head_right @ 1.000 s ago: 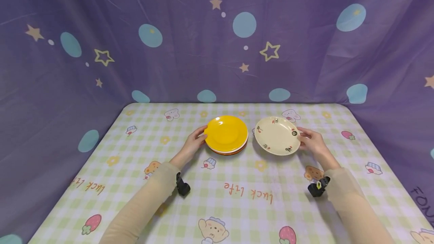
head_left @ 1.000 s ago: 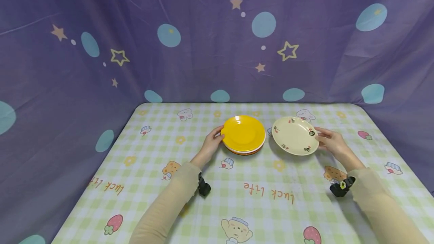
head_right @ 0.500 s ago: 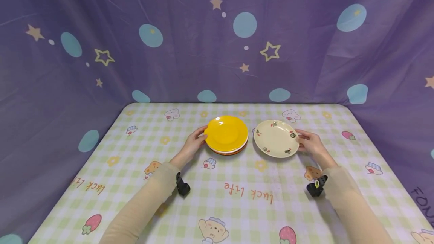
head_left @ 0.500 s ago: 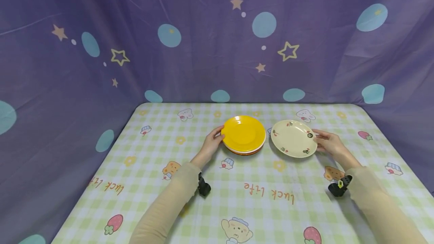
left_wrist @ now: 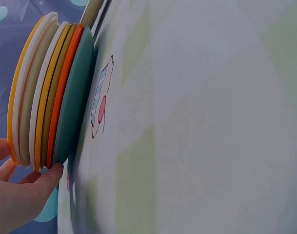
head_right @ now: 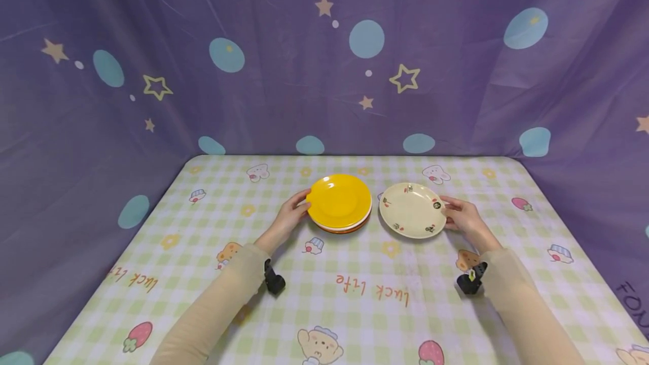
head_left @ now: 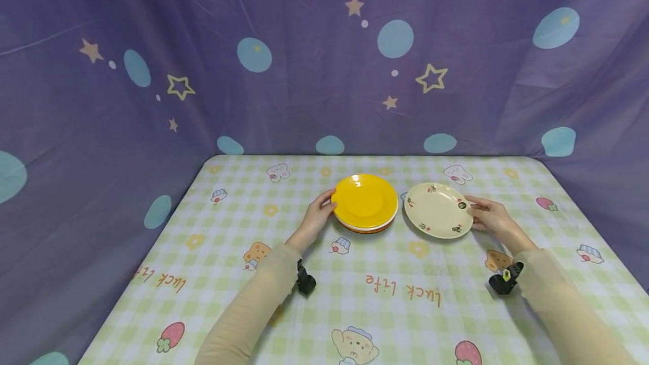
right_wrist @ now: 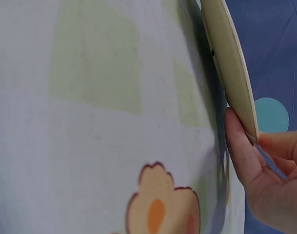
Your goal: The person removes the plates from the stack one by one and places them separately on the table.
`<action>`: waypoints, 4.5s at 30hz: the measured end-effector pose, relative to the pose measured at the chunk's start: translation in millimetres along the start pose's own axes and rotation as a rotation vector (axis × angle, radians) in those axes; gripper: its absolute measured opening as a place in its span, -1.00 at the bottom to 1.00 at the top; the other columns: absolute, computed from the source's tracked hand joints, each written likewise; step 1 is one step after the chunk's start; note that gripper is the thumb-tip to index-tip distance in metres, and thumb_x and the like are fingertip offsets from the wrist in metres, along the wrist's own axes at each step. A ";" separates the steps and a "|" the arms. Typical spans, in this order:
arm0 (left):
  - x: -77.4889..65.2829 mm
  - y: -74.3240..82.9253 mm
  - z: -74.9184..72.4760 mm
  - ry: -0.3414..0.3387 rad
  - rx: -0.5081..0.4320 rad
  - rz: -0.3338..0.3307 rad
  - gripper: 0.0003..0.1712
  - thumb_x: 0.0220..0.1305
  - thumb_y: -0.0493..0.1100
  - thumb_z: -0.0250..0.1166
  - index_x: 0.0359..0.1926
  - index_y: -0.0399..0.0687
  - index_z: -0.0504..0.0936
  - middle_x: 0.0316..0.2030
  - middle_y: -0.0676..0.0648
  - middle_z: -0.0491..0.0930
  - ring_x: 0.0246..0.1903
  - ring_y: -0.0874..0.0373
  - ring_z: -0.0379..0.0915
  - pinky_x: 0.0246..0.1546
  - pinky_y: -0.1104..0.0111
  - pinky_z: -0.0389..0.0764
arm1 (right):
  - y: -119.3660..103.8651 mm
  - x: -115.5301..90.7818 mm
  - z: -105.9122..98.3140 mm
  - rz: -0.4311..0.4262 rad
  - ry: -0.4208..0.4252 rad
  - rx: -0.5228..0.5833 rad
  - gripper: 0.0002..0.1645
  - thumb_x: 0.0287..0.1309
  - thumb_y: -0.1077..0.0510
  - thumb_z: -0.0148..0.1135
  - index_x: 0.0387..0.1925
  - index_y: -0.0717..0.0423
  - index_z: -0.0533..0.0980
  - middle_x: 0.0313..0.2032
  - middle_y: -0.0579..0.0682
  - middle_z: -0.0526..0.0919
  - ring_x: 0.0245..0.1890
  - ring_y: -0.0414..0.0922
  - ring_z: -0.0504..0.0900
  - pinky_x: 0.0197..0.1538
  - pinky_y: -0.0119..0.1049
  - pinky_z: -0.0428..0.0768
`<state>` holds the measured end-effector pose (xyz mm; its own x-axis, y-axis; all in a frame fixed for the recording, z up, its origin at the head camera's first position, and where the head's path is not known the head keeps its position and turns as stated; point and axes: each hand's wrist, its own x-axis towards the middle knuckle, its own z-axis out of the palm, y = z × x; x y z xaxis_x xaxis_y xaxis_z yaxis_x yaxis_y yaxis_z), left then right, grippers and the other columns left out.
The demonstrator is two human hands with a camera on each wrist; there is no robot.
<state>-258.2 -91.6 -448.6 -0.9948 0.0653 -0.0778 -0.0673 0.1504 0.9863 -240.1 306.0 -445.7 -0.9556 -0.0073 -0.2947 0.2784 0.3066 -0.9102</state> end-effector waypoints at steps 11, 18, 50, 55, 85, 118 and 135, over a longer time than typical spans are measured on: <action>-0.8 -0.6 0.0 0.000 -0.008 -0.001 -0.53 0.25 -0.28 0.04 0.20 -0.08 0.32 0.23 -0.12 0.21 0.15 0.01 0.23 0.08 0.31 0.37 | 4.1 1.2 -1.4 0.024 -0.002 0.006 -0.38 0.25 0.24 -0.12 0.30 0.23 -0.02 -0.06 0.14 0.31 -0.45 -0.35 0.53 -0.29 -0.41 0.60; -0.5 -0.9 -0.1 -0.001 -0.016 0.008 -0.53 0.25 -0.29 0.04 0.19 -0.10 0.32 0.23 -0.13 0.22 0.16 0.01 0.22 0.08 0.32 0.38 | 6.4 1.3 -4.2 0.026 -0.012 0.013 -0.36 0.25 0.23 -0.10 0.30 0.23 -0.04 -0.03 0.15 0.30 -0.44 -0.36 0.53 -0.26 -0.41 0.59; 0.5 -1.1 -0.5 -0.007 -0.020 -0.013 -0.53 0.25 -0.28 0.04 0.19 -0.06 0.33 0.23 -0.10 0.22 0.15 0.04 0.22 0.05 0.31 0.42 | 9.5 0.0 -12.7 0.057 0.015 0.023 -0.38 0.24 0.24 -0.12 0.29 0.28 -0.01 -0.25 0.00 0.43 -0.46 -0.30 0.56 -0.27 -0.34 0.61; -4.0 6.1 -2.1 -0.029 -0.042 -0.019 -0.53 0.25 -0.29 0.03 0.20 -0.10 0.31 0.24 -0.14 0.19 0.15 0.01 0.22 0.06 0.29 0.40 | 8.4 -1.0 -14.4 0.039 0.048 0.023 -0.39 0.18 0.25 -0.02 0.24 0.35 0.10 -0.38 -0.05 0.51 -0.49 -0.27 0.58 -0.33 -0.34 0.62; -2.1 1.6 -1.1 -0.015 -0.024 -0.020 -0.53 0.26 -0.26 0.03 0.21 -0.04 0.31 0.24 -0.10 0.19 0.16 0.05 0.20 0.05 0.33 0.41 | -38.2 -16.0 20.7 -0.274 0.156 -0.347 -0.50 0.21 0.22 -0.03 0.16 0.36 0.24 -0.01 0.42 0.41 -0.03 0.27 0.40 -0.08 -0.02 0.50; -1.3 -2.1 -0.2 -0.004 -0.027 -0.016 -0.54 0.25 -0.28 0.04 0.19 -0.06 0.33 0.23 -0.11 0.22 0.17 0.04 0.18 0.04 0.32 0.42 | -65.5 -7.2 103.1 -0.390 0.010 -0.180 -0.55 0.16 0.29 -0.01 0.09 0.41 0.31 -0.09 0.39 0.48 -0.15 0.19 0.51 -0.15 -0.26 0.53; -2.4 -1.9 0.9 -0.004 -0.038 -0.013 -0.54 0.24 -0.31 0.04 0.19 -0.13 0.33 0.21 -0.16 0.23 0.18 -0.01 0.16 0.04 0.28 0.42 | -70.0 -0.6 137.8 -0.362 0.083 -0.173 -0.49 0.05 0.21 0.15 0.05 0.39 0.37 -0.12 0.37 0.49 -0.19 0.14 0.53 -0.13 -0.22 0.53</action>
<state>-255.6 -91.2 -450.5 -0.9936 0.0671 -0.0910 -0.0831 0.1132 0.9901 -245.7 153.4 -421.8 -0.9953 -0.0698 0.0667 -0.0913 0.4538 -0.8864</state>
